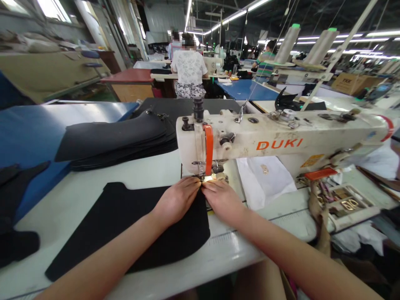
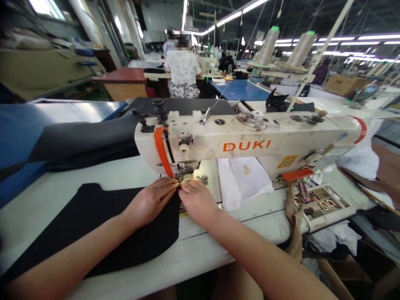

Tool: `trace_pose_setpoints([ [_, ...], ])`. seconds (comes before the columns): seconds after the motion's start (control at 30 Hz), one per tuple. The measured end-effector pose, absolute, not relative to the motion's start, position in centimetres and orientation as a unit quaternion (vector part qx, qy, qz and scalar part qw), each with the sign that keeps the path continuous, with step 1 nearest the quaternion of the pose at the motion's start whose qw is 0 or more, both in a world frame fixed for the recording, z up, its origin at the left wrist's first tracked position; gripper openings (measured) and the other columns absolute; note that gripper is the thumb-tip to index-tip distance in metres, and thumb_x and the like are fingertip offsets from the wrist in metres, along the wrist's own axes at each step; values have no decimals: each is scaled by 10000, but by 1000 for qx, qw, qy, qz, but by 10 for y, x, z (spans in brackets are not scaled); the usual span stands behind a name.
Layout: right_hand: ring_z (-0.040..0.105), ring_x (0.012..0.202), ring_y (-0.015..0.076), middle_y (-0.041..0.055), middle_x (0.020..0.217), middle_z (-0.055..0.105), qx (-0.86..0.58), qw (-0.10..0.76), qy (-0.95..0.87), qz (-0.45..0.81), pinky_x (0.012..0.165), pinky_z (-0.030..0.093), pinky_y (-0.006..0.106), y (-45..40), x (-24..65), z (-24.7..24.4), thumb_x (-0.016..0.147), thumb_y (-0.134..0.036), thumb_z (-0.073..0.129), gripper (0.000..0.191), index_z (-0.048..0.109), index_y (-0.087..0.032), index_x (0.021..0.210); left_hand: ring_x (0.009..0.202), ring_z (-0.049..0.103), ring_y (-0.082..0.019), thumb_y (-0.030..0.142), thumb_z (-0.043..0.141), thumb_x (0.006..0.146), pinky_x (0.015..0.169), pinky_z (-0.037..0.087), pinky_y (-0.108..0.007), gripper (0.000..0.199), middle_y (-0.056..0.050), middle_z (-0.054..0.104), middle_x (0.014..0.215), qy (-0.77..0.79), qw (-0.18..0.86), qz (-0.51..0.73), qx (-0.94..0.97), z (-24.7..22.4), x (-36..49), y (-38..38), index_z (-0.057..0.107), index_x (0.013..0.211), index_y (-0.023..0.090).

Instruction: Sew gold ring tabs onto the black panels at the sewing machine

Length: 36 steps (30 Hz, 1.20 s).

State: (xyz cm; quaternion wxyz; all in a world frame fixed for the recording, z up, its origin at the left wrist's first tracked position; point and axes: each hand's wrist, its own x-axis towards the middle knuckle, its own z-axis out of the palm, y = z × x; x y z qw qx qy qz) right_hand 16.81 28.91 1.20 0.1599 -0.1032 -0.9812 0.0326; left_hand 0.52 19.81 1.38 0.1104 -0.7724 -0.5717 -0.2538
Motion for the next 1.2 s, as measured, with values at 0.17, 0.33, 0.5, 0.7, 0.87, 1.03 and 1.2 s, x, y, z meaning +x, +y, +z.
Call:
trace_pose_setpoints([
  [0.17, 559, 936, 224, 99, 1005, 644, -102, 158, -981, 45, 910, 412, 358, 290, 168, 16, 868, -73, 509, 148, 616, -119, 959, 987, 631, -229, 167, 414, 934, 893, 545, -396, 239, -131, 683, 1027, -576, 103, -253, -771, 13, 4, 200, 626, 1025, 102],
  [0.33, 560, 953, 224, 95, 1020, 649, -103, 175, -978, 49, 916, 410, 355, 289, 169, 14, 883, -97, 513, 136, 630, -122, 950, 986, 631, -233, 172, 413, 934, 889, 546, -406, 242, -131, 685, 1017, -581, 104, -251, -767, 13, 4, 199, 630, 1016, 104],
  [0.5, 574, 911, 218, 80, 991, 664, -114, 219, -968, 34, 929, 405, 349, 289, 170, 4, 876, -117, 547, 117, 645, -135, 936, 970, 634, -218, 169, 407, 933, 879, 549, -399, 242, -116, 687, 1007, -590, 100, -253, -760, 14, 7, 199, 632, 1014, 127],
  [0.7, 596, 890, 214, 70, 935, 687, -85, 250, -964, 33, 878, 438, 344, 286, 175, 12, 863, -125, 569, 104, 663, -148, 899, 978, 628, -222, 174, 395, 934, 867, 550, -396, 252, -113, 688, 1002, -590, 99, -243, -764, 16, 7, 199, 628, 1020, 130],
  [0.87, 611, 937, 211, 77, 997, 690, -58, 229, -970, 59, 896, 451, 333, 284, 179, 20, 836, -126, 591, 131, 669, -144, 940, 989, 630, -224, 183, 398, 935, 882, 544, -399, 258, -116, 690, 1024, -584, 107, -229, -772, 15, 6, 198, 632, 1028, 126],
  [1.03, 614, 976, 213, 86, 1042, 684, -46, 216, -973, 73, 935, 442, 345, 285, 181, 19, 832, -122, 578, 175, 664, -139, 984, 984, 641, -228, 207, 396, 940, 884, 547, -405, 274, -127, 694, 1033, -597, 120, -244, -755, 17, 8, 197, 642, 1020, 117],
  [1.2, 613, 996, 219, 94, 1057, 681, -45, 213, -973, 79, 949, 440, 350, 285, 182, 19, 837, -121, 565, 183, 663, -131, 991, 988, 649, -221, 204, 379, 941, 889, 548, -390, 295, -129, 700, 1034, -592, 124, -243, -758, 17, 8, 195, 643, 1029, 109],
])
